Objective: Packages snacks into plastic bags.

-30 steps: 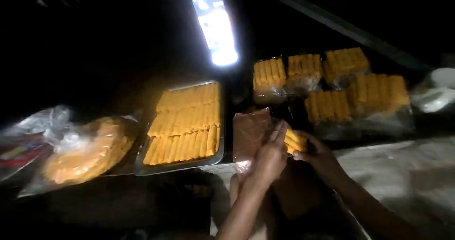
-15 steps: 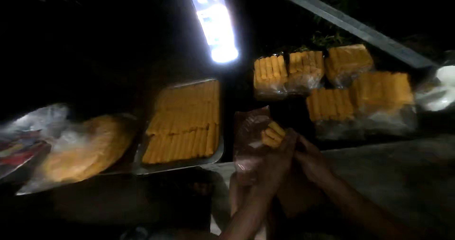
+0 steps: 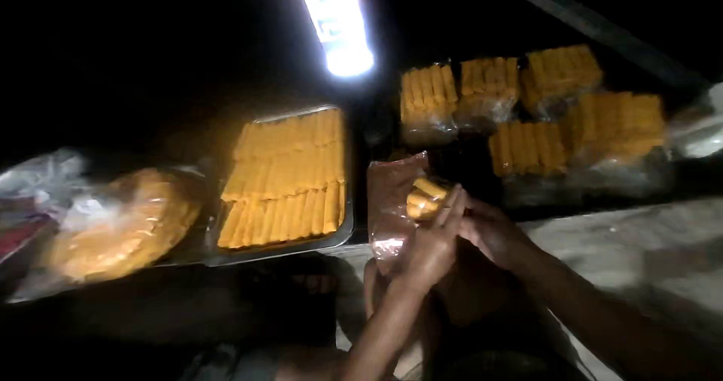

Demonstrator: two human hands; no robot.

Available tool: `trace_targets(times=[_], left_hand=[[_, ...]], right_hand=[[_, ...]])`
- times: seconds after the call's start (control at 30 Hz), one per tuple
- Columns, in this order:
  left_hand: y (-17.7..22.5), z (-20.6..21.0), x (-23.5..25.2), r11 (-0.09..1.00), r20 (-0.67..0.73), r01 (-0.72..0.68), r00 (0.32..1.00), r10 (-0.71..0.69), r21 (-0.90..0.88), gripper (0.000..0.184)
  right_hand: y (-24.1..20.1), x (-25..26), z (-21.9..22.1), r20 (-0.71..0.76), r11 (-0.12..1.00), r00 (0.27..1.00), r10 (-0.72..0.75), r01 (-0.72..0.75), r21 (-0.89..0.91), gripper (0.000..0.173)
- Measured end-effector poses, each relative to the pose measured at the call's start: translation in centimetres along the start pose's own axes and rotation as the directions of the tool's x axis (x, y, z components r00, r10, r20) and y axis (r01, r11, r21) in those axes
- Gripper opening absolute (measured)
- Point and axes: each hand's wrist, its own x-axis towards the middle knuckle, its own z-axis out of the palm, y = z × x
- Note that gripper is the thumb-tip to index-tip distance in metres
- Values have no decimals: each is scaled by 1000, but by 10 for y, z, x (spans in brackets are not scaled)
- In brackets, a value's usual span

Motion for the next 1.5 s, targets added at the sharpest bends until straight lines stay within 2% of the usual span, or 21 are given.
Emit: trace_targets(times=[0.07, 0.17, 0.27, 0.37, 0.5, 0.6, 0.67, 0.73, 0.8, 0.9, 0.97, 1.1, 1.2, 1.3, 1.37, 1.5], left_hand=[[-2, 4, -1, 1000, -1, -30, 1000, 30, 2, 63], [-2, 6, -1, 997, -28, -81, 996, 81, 1, 57], [-9, 8, 1, 990, -89, -140, 986, 141, 10, 52], [-8, 7, 0, 999, -48, -39, 998, 38, -24, 61], [-6, 12, -7, 995, -21, 59, 998, -61, -81, 66], [-12, 8, -17, 986, -89, 63, 993, -77, -157, 67], [-17, -4, -22, 982, -150, 82, 983, -107, -168, 65], [-23, -19, -20, 976, -200, 155, 962, -185, -154, 56], [-34, -32, -11, 957, -224, 264, 932, -285, -121, 45], [-48, -45, 10, 905, -185, 420, 887, -424, -61, 42], [-54, -50, 24, 862, -125, 507, 854, -505, -24, 43], [-60, -53, 44, 787, -15, 617, 787, -617, 15, 45], [-58, -57, 56, 715, 46, 692, 715, -698, 103, 58], [-57, -61, 64, 661, 107, 725, 654, -749, 191, 71], [-58, -61, 66, 656, 123, 729, 646, -754, 195, 66], [-59, -61, 68, 643, 153, 746, 625, -766, 171, 60]], right_hand=[[2, 4, 5, -30, 999, 999, 27, -26, 36, 34], [8, 12, 16, -123, 983, 990, 62, -39, 182, 27], [11, 27, 17, -73, 980, 997, 4, 10, 196, 36], [12, 42, 20, -56, 979, 998, -9, 20, 201, 36], [11, 37, 12, -9, 999, 1000, -6, 6, -48, 39], [12, 18, -2, 34, 956, 999, -36, 44, -291, 53], [20, 7, -11, 29, 901, 993, -113, 115, -419, 55], [27, 0, -17, 5, 850, 980, -198, 175, -496, 52], [30, -3, -20, -9, 781, 954, -301, 241, -575, 41], [25, 0, -17, 45, 705, 940, -340, 286, -649, 31], [22, 4, -16, 90, 678, 958, -271, 256, -689, 32], [22, 12, -5, 47, 676, 969, -243, 204, -708, 31], [22, 21, -1, 21, 668, 974, -224, 169, -725, 35], [18, 25, 0, 34, 618, 988, -147, 119, -777, 35], [14, 24, 0, 35, 579, 995, -93, 82, -811, 36], [17, 20, -1, 64, 558, 987, -148, 137, -819, 34]])
